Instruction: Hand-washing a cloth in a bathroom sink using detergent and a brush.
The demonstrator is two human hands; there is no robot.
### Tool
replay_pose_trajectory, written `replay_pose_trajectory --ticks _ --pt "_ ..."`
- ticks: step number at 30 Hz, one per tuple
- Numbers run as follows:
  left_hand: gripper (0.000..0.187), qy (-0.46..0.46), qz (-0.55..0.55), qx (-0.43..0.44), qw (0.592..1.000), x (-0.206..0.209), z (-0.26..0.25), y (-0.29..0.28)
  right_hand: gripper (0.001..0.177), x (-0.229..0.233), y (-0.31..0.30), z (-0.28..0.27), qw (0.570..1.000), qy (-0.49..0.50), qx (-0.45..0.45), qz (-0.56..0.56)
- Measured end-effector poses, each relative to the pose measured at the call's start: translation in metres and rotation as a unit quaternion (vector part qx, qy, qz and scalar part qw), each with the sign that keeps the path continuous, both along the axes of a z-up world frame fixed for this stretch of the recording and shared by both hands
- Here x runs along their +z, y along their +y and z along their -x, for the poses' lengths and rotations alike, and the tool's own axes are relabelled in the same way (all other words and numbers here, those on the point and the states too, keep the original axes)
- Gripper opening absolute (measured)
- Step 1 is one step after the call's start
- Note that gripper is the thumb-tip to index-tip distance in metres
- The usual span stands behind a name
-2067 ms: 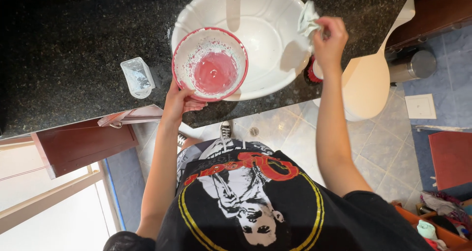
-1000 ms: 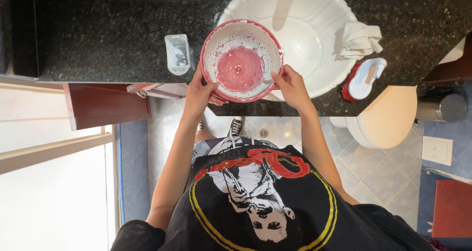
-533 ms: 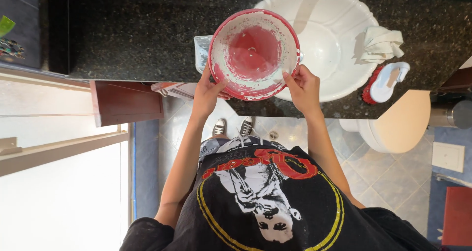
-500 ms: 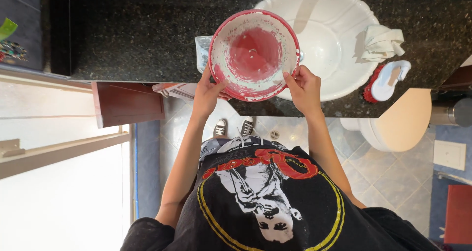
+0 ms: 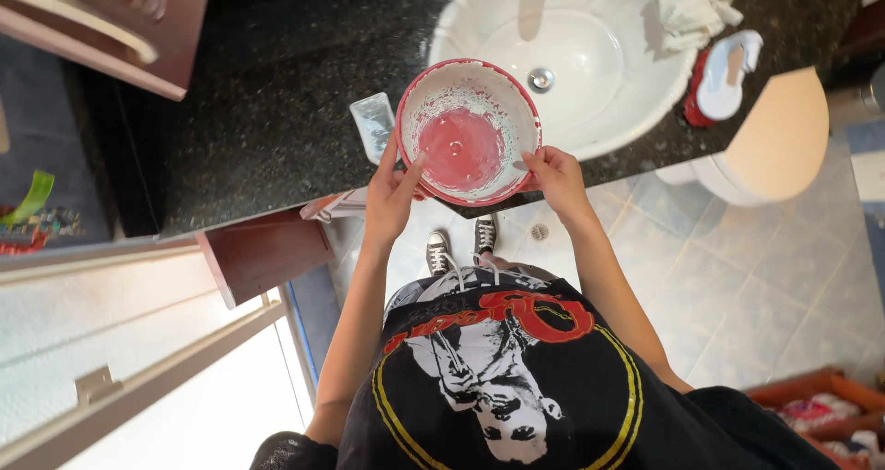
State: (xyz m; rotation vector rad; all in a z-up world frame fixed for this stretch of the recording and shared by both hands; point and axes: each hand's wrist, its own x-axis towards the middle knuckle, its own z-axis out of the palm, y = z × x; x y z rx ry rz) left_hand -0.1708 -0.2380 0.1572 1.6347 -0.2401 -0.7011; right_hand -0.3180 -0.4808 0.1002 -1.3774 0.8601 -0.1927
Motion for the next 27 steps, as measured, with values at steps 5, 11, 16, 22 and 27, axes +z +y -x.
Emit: replay_pose_trajectory --ticks 5,11,16,22,27 --pt "0.051 -0.015 -0.002 -0.028 0.999 -0.032 -0.003 -0.018 0.028 -0.023 -0.006 0.035 0.989 -0.033 -0.142 -0.024" --pt "0.018 -0.068 -0.051 -0.023 0.996 -0.041 -0.013 -0.072 0.025 -0.008 -0.048 0.067 0.972 -0.043 -0.226 -0.047" --pt "0.035 -0.188 -0.096 -0.02 0.977 -0.027 -0.018 -0.148 0.017 -0.058 -0.13 0.063 0.969 -0.069 -0.22 -0.092" --pt "0.017 -0.48 -0.096 -0.071 0.869 -0.016 -0.064 -0.28 0.022 -0.065 -0.203 0.043 0.97 -0.016 -0.16 -0.184" --pt "0.061 -0.538 -0.06 -0.023 0.84 -0.064 -0.134 -0.409 0.02 -0.067 -0.236 0.023 0.968 0.002 -0.084 -0.238"
